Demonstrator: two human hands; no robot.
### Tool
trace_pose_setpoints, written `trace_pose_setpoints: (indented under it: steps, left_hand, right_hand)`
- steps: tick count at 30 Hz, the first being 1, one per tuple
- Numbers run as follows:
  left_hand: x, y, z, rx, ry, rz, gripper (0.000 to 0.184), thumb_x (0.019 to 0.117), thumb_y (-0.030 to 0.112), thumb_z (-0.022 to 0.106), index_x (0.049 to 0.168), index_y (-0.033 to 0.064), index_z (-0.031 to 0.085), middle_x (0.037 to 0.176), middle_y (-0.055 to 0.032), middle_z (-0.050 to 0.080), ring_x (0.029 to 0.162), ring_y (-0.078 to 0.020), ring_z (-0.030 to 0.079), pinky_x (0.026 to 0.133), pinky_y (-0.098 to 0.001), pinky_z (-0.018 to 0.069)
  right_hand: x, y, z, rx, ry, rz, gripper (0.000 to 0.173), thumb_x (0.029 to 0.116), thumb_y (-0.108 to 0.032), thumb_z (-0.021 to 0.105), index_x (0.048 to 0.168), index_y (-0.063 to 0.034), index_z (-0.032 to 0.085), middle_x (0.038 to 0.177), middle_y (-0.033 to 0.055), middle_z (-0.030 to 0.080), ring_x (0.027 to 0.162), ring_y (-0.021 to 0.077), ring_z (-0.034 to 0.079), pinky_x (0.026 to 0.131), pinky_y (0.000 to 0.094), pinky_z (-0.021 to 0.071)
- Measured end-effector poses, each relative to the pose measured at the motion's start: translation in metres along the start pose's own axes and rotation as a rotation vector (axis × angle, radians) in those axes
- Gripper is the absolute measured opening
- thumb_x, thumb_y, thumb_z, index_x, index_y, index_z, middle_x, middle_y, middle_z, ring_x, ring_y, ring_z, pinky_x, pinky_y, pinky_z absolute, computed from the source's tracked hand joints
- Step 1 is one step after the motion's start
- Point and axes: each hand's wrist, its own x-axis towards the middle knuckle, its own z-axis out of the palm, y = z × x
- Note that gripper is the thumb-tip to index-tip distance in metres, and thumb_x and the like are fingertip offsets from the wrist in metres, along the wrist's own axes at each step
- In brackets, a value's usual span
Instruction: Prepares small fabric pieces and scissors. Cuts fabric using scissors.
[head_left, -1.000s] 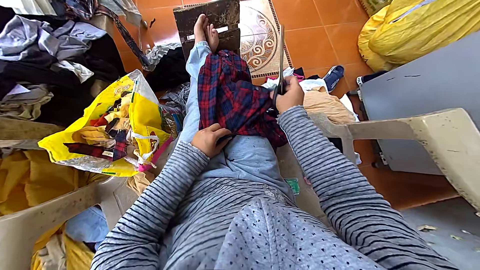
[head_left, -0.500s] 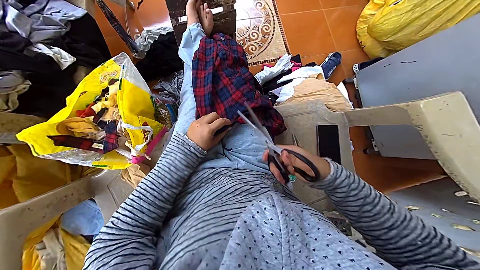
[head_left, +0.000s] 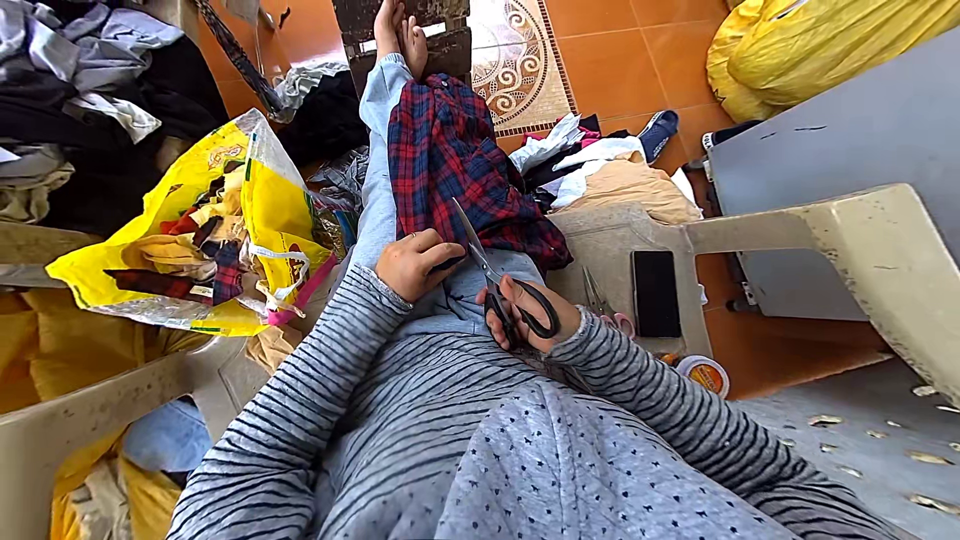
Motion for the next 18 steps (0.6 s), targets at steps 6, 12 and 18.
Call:
trace_pose_setpoints:
  steps: [6,12,18]
  left_hand:
    - [0.000,-0.001,0.001,-0.011,0.000,0.029,0.013,0.0883,0.014,0.073,0.098,0.0075,0.079,0.085,-0.0112,0.070,0.076,-0.0229,0.069,0.066,-0.0355,0.0577]
    - [0.000,-0.001,0.001,-0.011,-0.009,0.042,0.014,0.0892,0.015,0.071,0.099,0.0081,0.080,0.082,-0.0110,0.069,0.074,-0.0228,0.068,0.065,-0.0351,0.0569]
    - [-0.001,-0.002,0.001,-0.014,0.009,0.069,0.014,0.0895,0.014,0.071,0.099,0.0081,0.079,0.081,-0.0107,0.068,0.074,-0.0225,0.068,0.064,-0.0346,0.0562]
  right_hand:
    - [0.005,0.004,0.009,0.085,0.062,0.002,0.043,0.1105,-0.042,0.029,0.112,-0.0069,0.054,0.067,-0.0032,0.062,0.058,0.0085,0.065,0.058,0.0231,0.0580]
    - [0.003,0.009,0.018,0.085,0.079,-0.031,0.040,0.1099,-0.041,0.032,0.113,-0.0061,0.052,0.067,-0.0043,0.062,0.058,0.0085,0.065,0.059,0.0236,0.0586]
    - [0.007,0.007,0.023,0.066,0.107,-0.027,0.040,0.1109,-0.039,0.031,0.113,-0.0053,0.052,0.066,-0.0040,0.061,0.057,0.0083,0.065,0.058,0.0234,0.0584]
